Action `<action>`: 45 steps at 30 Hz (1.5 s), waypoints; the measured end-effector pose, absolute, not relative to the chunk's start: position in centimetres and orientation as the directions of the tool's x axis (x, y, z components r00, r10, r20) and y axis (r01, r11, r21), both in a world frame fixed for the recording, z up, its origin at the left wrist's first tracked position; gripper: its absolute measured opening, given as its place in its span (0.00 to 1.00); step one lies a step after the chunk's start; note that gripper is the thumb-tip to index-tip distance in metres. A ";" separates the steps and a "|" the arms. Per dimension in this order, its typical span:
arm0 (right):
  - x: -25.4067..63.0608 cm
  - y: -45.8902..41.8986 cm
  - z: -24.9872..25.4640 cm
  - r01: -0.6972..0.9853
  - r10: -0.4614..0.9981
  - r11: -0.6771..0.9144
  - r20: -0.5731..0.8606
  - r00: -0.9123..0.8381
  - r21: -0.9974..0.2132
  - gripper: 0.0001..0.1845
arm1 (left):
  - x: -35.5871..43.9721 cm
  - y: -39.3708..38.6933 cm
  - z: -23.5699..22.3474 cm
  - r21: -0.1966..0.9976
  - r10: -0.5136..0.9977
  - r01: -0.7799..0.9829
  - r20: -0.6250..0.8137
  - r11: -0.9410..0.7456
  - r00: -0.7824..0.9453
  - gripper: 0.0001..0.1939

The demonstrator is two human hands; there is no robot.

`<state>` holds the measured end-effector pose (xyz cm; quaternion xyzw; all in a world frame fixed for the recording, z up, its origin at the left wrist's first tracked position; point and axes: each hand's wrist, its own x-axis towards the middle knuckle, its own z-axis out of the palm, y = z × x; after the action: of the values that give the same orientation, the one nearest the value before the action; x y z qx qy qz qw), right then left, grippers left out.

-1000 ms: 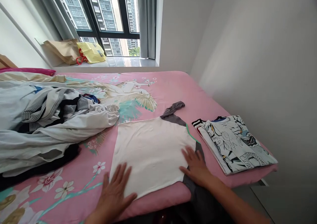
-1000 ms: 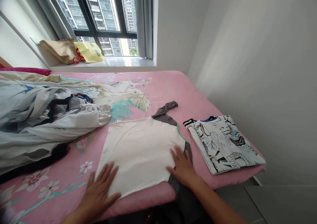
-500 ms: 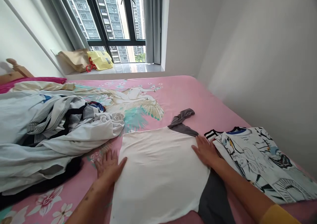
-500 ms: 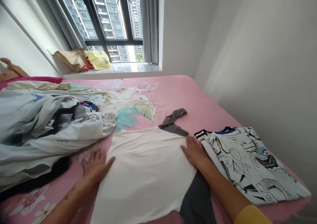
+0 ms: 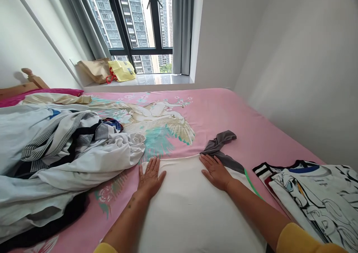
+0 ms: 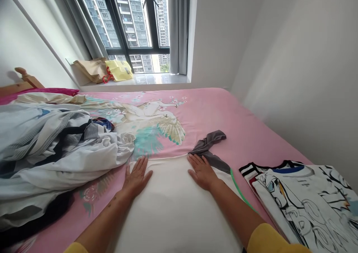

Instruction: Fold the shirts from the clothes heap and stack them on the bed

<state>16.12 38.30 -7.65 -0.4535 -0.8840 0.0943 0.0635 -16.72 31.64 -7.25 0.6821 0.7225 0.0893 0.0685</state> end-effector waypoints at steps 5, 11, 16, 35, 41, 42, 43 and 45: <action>15.8 38.0 -8.3 0.788 0.816 0.579 0.147 -0.560 -0.210 0.28 | -18.2 33.6 -7.4 0.358 0.943 0.904 0.142 0.236 -0.302 0.24; 16.0 37.9 -8.4 0.772 0.799 0.595 0.264 -0.540 -0.223 0.25 | -22.6 35.3 -6.1 0.466 0.973 0.868 0.058 0.172 -0.224 0.11; 16.0 37.9 -9.0 0.761 0.782 0.610 0.325 -0.532 -0.222 0.24 | -24.4 35.3 -5.8 0.528 0.973 0.830 0.033 0.179 -0.230 0.15; 16.3 38.2 -8.7 0.757 0.791 0.598 0.346 -0.505 -0.262 0.24 | -12.5 31.3 -7.1 0.257 0.991 0.964 0.132 -0.068 0.035 0.35; 14.6 36.5 -6.7 0.684 0.716 0.691 0.351 -0.603 -0.234 0.25 | -12.3 31.6 -7.1 0.208 0.998 0.977 0.063 -0.037 0.025 0.36; 14.1 36.2 -6.4 0.626 0.671 0.741 0.300 -0.678 -0.243 0.25 | -12.3 31.6 -7.1 0.199 0.998 0.979 0.062 -0.038 0.026 0.35; 13.8 36.0 -6.1 0.575 0.631 0.774 0.240 -0.738 -0.264 0.26 | -12.3 31.6 -7.1 0.190 0.998 0.981 0.061 -0.036 0.025 0.35; 13.7 36.4 -5.8 0.567 0.626 0.758 0.115 -0.771 -0.322 0.30 | -12.3 31.8 -7.3 0.177 0.998 0.984 0.064 -0.028 0.017 0.35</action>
<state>13.65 36.43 -5.80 -0.3205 -0.9312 0.1356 0.1086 -12.34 31.80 -7.29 0.7121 0.6958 0.0848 0.0411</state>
